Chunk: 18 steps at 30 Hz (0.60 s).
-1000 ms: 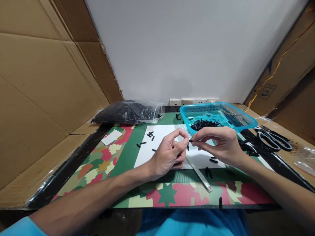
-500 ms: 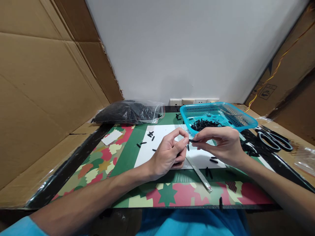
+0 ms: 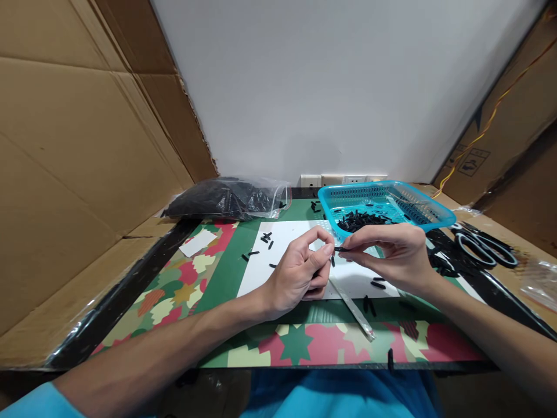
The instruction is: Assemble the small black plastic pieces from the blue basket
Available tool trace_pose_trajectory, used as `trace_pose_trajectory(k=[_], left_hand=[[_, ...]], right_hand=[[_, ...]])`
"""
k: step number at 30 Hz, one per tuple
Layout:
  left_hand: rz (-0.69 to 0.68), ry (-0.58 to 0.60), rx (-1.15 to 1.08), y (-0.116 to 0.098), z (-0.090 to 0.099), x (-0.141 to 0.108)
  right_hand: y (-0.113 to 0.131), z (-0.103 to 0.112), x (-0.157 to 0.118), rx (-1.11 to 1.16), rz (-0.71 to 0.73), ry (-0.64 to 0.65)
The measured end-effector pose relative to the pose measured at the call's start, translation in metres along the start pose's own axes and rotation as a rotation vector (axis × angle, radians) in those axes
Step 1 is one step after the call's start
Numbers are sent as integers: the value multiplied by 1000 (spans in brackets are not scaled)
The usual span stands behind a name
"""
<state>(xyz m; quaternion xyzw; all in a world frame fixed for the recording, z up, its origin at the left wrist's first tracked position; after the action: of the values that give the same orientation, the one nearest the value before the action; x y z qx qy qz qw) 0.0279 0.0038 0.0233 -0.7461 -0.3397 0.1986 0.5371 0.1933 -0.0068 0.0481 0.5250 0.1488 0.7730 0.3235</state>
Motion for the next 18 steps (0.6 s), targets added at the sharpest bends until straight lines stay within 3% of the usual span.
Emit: trace_pose_trajectory(k=[18], left_hand=[[-25, 32, -30, -2, -1, 0]], right_hand=[[-5, 2, 1, 195, -86, -56]])
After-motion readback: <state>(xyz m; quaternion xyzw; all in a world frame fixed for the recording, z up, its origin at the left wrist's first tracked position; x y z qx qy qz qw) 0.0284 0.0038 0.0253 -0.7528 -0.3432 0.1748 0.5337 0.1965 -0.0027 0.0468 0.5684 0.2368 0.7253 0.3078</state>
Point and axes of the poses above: each hand's wrist, its own x-axis towards the middle knuckle, its own z-axis out of the back of the hand, y = z × x, the point moved 5 cm from there along x, towards the middle knuckle, and after that the axes turned 10 degrees about -x, right-handed, at the moved point
